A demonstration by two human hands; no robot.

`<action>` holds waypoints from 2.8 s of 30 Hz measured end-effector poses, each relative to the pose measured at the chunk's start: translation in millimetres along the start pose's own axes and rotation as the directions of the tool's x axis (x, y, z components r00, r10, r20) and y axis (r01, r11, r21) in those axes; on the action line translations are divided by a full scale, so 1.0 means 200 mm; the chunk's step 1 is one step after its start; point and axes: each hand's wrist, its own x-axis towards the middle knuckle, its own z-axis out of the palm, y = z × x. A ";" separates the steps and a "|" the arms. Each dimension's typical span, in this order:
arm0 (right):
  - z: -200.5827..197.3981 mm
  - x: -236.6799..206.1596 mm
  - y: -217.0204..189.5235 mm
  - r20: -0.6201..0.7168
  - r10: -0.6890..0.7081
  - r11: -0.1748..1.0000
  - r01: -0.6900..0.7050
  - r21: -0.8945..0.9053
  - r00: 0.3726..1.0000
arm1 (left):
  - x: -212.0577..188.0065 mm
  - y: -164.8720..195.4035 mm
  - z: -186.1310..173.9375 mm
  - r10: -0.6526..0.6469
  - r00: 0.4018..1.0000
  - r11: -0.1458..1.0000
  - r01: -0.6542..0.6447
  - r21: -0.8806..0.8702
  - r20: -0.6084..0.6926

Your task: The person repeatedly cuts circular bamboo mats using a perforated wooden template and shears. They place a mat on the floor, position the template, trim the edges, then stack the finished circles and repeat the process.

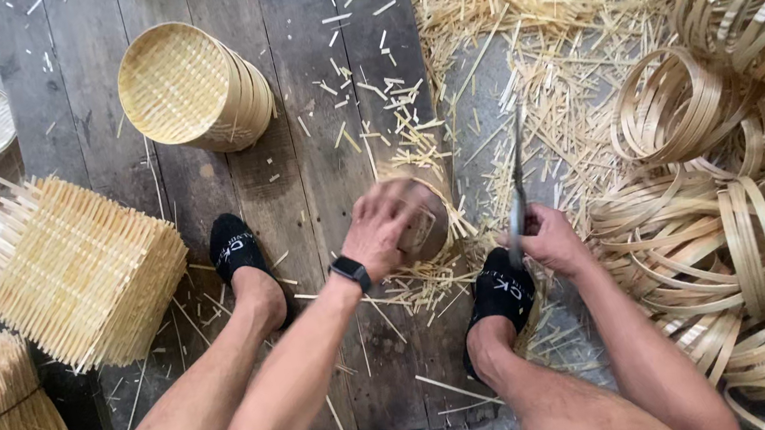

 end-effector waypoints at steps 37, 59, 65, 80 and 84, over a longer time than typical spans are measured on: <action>0.05 0.16 0.03 0.027 -0.254 0.166 0.071 -0.984 0.967 | -0.05 0.33 0.14 -0.516 0.834 0.827 0.425 -0.367 -0.196; 0.05 0.19 -0.05 0.051 -0.144 0.206 0.081 -0.975 0.988 | -0.05 0.19 0.10 -0.340 0.940 0.898 0.324 -0.299 -0.001; 0.08 0.16 -0.11 0.024 -0.182 0.305 0.079 -0.949 0.983 | -0.06 0.16 0.06 -0.221 0.975 0.933 0.211 -0.292 -0.001; 0.04 0.16 -0.08 0.040 0.101 0.342 0.003 -0.940 0.994 | -0.06 0.34 0.05 -0.566 0.818 0.812 0.531 -0.244 -0.105; 0.03 0.18 -0.07 0.134 -0.345 0.197 0.211 -0.957 0.929 | -0.05 0.39 0.06 -0.580 0.806 0.787 0.517 -0.336 -0.119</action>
